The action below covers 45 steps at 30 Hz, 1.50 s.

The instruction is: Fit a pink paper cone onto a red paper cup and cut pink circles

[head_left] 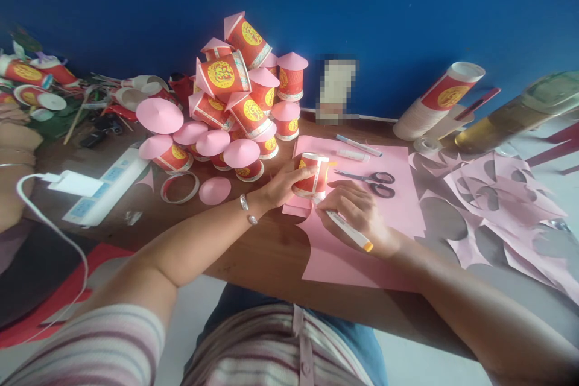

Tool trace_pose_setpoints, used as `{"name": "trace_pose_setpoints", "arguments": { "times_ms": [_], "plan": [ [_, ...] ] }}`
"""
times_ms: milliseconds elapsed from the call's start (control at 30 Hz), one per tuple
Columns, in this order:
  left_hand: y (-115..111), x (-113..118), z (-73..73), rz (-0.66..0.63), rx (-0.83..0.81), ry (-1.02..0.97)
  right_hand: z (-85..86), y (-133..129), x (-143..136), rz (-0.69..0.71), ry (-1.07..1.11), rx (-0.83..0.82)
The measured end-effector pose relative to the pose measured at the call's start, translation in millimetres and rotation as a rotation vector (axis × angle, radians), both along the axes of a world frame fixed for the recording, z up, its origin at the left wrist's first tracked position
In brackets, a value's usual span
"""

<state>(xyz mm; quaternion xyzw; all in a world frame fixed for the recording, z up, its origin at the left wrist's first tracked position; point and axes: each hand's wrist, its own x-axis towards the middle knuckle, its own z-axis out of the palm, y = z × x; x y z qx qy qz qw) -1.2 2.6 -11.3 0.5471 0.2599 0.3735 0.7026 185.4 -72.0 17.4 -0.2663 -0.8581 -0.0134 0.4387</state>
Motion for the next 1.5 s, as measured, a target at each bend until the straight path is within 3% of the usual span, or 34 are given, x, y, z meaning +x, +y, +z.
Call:
{"name": "trace_pose_setpoints", "arguments": {
  "times_ms": [233, 533, 1500],
  "plan": [
    [2.4, -0.9, -4.9, -0.03, -0.037, -0.058, 2.7, -1.3, 0.9, 0.004, 0.001, 0.008],
    [-0.9, 0.1, 1.0, -0.007, -0.124, -0.048, 1.4, -0.4, 1.0, 0.003, 0.005, 0.01],
    [0.5, 0.6, 2.3, -0.025, -0.021, -0.025, -1.8, 3.2, 4.4, -0.014, 0.008, 0.013]
  ]
}}
